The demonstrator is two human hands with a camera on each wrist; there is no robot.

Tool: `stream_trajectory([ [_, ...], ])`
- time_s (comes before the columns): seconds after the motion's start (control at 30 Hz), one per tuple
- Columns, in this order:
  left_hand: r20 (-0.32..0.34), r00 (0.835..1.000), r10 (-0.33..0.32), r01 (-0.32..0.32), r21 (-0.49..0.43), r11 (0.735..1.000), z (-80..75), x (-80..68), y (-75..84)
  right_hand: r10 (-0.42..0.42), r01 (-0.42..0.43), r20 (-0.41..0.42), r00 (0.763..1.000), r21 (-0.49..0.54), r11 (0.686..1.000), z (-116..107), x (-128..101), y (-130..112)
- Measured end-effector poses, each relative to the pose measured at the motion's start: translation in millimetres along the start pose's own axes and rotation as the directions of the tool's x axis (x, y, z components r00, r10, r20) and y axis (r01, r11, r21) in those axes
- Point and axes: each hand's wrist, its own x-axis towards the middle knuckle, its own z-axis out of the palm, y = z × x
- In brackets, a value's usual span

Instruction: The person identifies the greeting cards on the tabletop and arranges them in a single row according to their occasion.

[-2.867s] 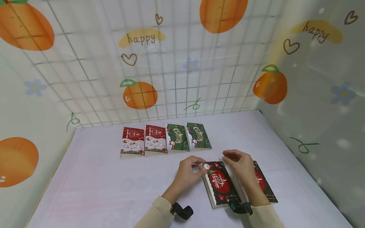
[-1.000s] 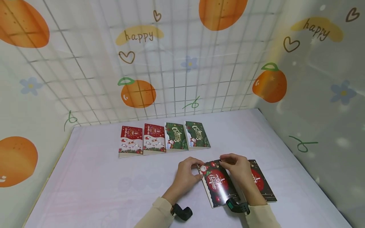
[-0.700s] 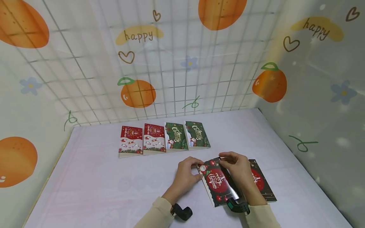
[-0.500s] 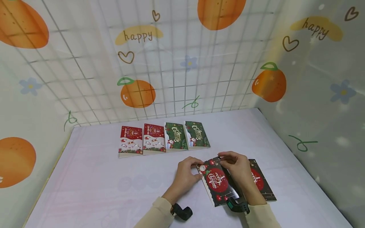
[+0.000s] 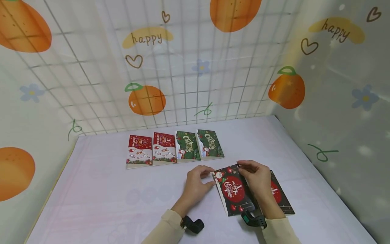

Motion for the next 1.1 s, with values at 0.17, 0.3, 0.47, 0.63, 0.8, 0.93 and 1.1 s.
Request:
stream_trajectory([
  [0.17,0.058,0.997,-0.055,0.061,-0.090,0.994,0.9,-1.4,4.2,0.045,-0.041,-0.092,0.995,0.049,0.998,-0.6,1.3,2.1],
  [0.3,0.115,0.991,-0.066,0.079,-0.116,0.990,3.2,-2.5,6.3,0.050,-0.038,-0.133,0.990,0.098,0.995,-0.3,2.0,3.1],
  [0.47,0.171,0.983,-0.064,0.089,-0.144,0.986,5.9,-3.9,6.7,0.044,-0.020,-0.155,0.987,0.154,0.988,-0.5,2.6,1.2],
  [0.63,0.171,0.984,-0.058,0.088,-0.175,0.981,8.3,-4.4,6.8,0.041,-0.004,-0.177,0.983,0.207,0.978,0.0,3.9,0.2],
  [0.8,0.141,0.989,-0.036,0.067,-0.221,0.973,9.2,-4.7,9.6,0.041,0.023,-0.206,0.978,0.296,0.955,2.3,4.4,-0.3],
  [0.93,0.108,0.994,-0.029,0.053,-0.228,0.972,10.6,-5.1,10.4,0.048,0.031,-0.216,0.975,0.348,0.937,4.4,2.7,-0.9],
  [1.1,0.029,0.999,0.019,-0.013,-0.206,0.978,11.4,-3.8,8.0,0.088,-0.011,-0.185,0.979,0.381,0.925,7.1,-1.6,-3.8],
])
